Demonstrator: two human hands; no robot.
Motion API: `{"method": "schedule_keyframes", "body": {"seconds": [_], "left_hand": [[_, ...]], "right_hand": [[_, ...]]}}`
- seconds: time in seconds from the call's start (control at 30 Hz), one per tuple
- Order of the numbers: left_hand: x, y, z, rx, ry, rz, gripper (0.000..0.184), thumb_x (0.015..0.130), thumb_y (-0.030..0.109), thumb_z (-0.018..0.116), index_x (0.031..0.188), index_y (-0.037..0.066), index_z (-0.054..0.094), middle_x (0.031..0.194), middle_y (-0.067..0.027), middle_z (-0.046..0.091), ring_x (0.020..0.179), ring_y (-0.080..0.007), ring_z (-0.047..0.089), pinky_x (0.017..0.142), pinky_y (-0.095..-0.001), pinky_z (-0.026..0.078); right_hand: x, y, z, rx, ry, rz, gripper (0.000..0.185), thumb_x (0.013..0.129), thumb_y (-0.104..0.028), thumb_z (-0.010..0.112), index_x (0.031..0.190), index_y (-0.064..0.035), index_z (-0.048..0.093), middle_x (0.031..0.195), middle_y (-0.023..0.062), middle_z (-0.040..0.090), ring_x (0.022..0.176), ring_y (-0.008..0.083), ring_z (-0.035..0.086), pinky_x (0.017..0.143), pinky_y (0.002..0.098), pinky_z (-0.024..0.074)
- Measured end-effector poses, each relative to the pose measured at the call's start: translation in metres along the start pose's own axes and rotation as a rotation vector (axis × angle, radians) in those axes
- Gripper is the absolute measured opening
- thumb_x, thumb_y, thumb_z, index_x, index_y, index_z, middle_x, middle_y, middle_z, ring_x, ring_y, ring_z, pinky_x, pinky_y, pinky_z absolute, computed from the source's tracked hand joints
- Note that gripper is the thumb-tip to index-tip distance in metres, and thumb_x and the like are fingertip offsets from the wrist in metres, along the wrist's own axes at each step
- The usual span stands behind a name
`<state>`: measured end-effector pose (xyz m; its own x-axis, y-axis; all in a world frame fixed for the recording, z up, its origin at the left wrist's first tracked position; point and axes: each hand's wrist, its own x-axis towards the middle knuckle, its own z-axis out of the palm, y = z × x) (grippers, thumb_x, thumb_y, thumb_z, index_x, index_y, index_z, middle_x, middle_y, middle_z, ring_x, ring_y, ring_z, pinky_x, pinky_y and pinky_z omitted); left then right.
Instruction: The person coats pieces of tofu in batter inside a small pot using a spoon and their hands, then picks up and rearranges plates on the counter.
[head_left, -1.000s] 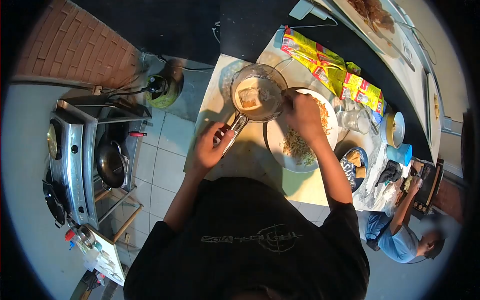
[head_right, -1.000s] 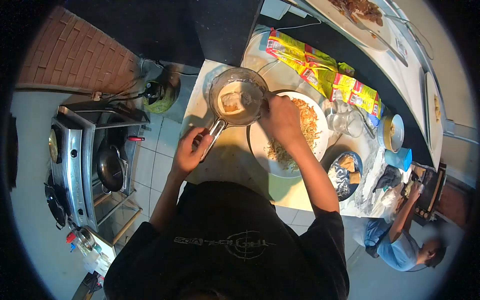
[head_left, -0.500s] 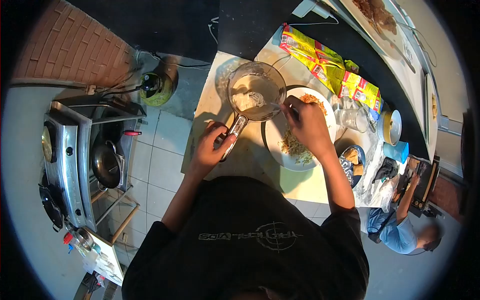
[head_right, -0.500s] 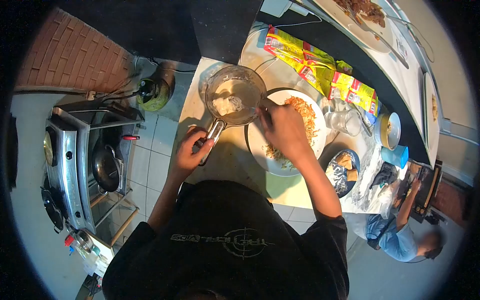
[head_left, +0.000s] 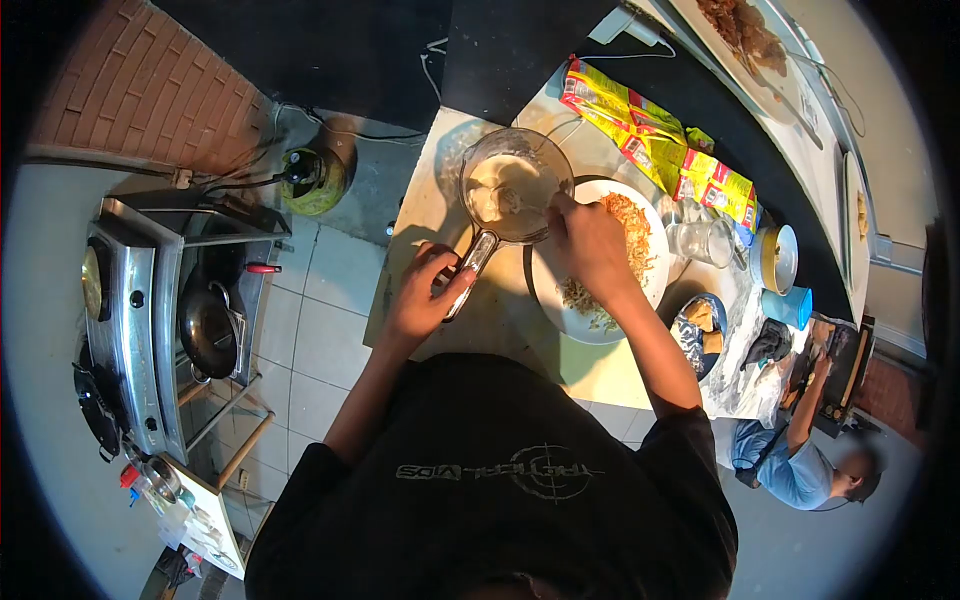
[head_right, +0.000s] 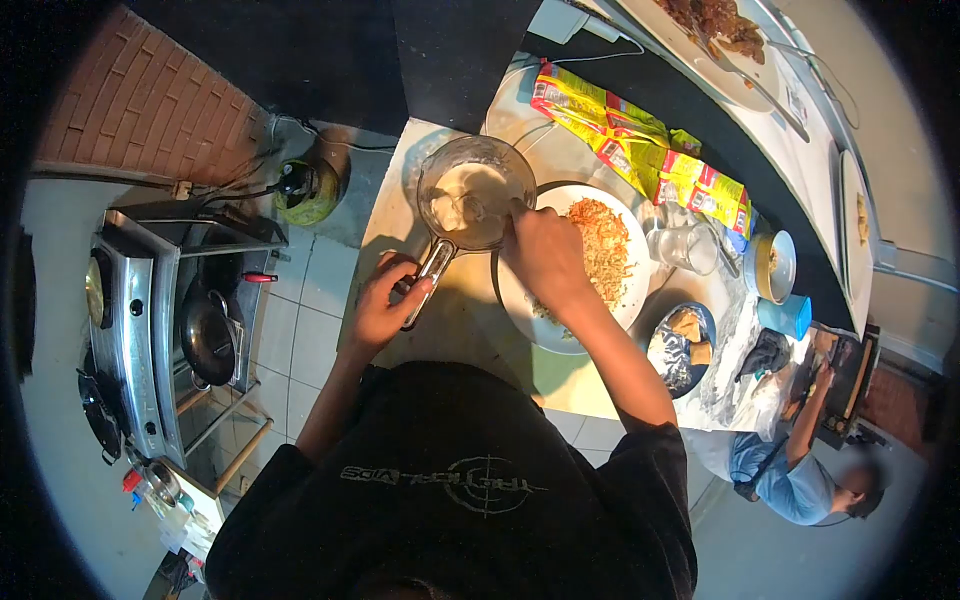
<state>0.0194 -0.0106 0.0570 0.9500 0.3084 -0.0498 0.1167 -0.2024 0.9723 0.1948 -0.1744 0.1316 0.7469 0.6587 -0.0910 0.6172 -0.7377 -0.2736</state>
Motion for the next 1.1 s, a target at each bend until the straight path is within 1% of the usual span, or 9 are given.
{"method": "schedule_keyframes", "body": {"seconds": [0.17,0.27,0.37,0.47,0.57,0.63,0.73,0.97,1.1], "left_hand": [[-0.001,0.001,0.001,-0.005,0.014,-0.020,0.023,0.086,0.016,0.070,0.095,-0.003,0.059,0.095,-0.0093,0.054,0.080,-0.0186,0.060,0.066,-0.0295,0.050],[-0.001,0.002,0.002,-0.012,0.012,-0.040,0.023,0.086,0.016,0.070,0.095,-0.002,0.059,0.095,-0.0095,0.055,0.079,-0.0183,0.059,0.066,-0.0296,0.050],[0.000,0.005,0.001,0.010,0.001,-0.039,0.022,0.087,0.016,0.070,0.094,-0.002,0.059,0.095,-0.0096,0.055,0.079,-0.0183,0.059,0.066,-0.0293,0.050],[0.000,0.003,0.000,0.053,0.003,-0.015,0.022,0.087,0.017,0.070,0.093,-0.002,0.059,0.093,-0.0094,0.055,0.079,-0.0185,0.058,0.065,-0.0294,0.049],[-0.001,0.009,-0.001,0.039,0.027,-0.023,0.021,0.087,0.017,0.069,0.092,-0.001,0.059,0.093,-0.0091,0.054,0.080,-0.0188,0.057,0.065,-0.0301,0.049],[-0.002,0.010,-0.001,0.030,0.025,-0.044,0.021,0.087,0.017,0.069,0.092,-0.001,0.059,0.093,-0.0092,0.054,0.080,-0.0189,0.057,0.065,-0.0305,0.049],[-0.002,0.007,0.001,0.014,0.013,-0.044,0.021,0.087,0.017,0.069,0.093,-0.001,0.059,0.094,-0.0093,0.055,0.080,-0.0192,0.057,0.066,-0.0310,0.049],[-0.002,-0.001,0.002,-0.016,0.025,-0.026,0.022,0.087,0.017,0.069,0.094,-0.002,0.059,0.095,-0.0095,0.055,0.081,-0.0199,0.058,0.066,-0.0311,0.049],[-0.002,-0.003,0.001,0.012,0.006,-0.023,0.023,0.087,0.016,0.069,0.096,-0.002,0.059,0.096,-0.0097,0.055,0.083,-0.0201,0.058,0.067,-0.0309,0.049]], "right_hand": [[0.004,0.007,0.006,0.188,-0.059,0.067,0.014,0.086,-0.016,0.060,0.093,-0.0044,0.065,0.071,0.0236,0.064,0.068,0.0400,0.065,0.065,0.0453,0.0516],[0.005,0.008,0.008,0.312,-0.099,0.095,0.019,0.087,-0.019,0.059,0.088,-0.0006,0.064,0.078,0.0243,0.065,0.075,0.0417,0.064,0.069,0.0497,0.0513],[0.009,0.013,0.017,0.311,-0.111,0.133,0.016,0.084,-0.011,0.060,0.094,-0.0001,0.065,0.079,0.0220,0.067,0.076,0.0355,0.067,0.070,0.0414,0.0515],[0.012,0.024,0.020,0.403,-0.147,0.114,0.018,0.086,-0.018,0.059,0.091,-0.0017,0.065,0.083,0.0261,0.065,0.078,0.0412,0.065,0.072,0.0486,0.0515],[0.012,0.028,0.012,0.358,-0.111,0.028,0.018,0.085,-0.018,0.060,0.095,-0.0041,0.065,0.081,0.0246,0.066,0.077,0.0407,0.065,0.070,0.0489,0.0518],[0.006,0.017,-0.005,0.141,-0.057,0.045,0.016,0.088,-0.013,0.057,0.096,-0.0027,0.065,0.073,0.0217,0.066,0.071,0.0388,0.066,0.066,0.0446,0.0519],[-0.003,0.014,-0.003,-0.119,0.053,0.002,0.014,0.090,-0.017,0.057,0.095,-0.0058,0.064,0.067,0.0201,0.064,0.062,0.0394,0.064,0.059,0.0464,0.0514],[-0.024,-0.023,-0.035,-0.059,0.069,-0.023,0.013,0.093,-0.020,0.055,0.094,-0.0073,0.059,0.063,0.0185,0.062,0.057,0.0381,0.062,0.052,0.0463,0.0496],[-0.027,-0.017,-0.023,-0.047,0.011,-0.115,0.018,0.087,-0.013,0.055,0.102,-0.0030,0.057,0.064,0.0175,0.064,0.057,0.0334,0.065,0.050,0.0441,0.0508]]}}
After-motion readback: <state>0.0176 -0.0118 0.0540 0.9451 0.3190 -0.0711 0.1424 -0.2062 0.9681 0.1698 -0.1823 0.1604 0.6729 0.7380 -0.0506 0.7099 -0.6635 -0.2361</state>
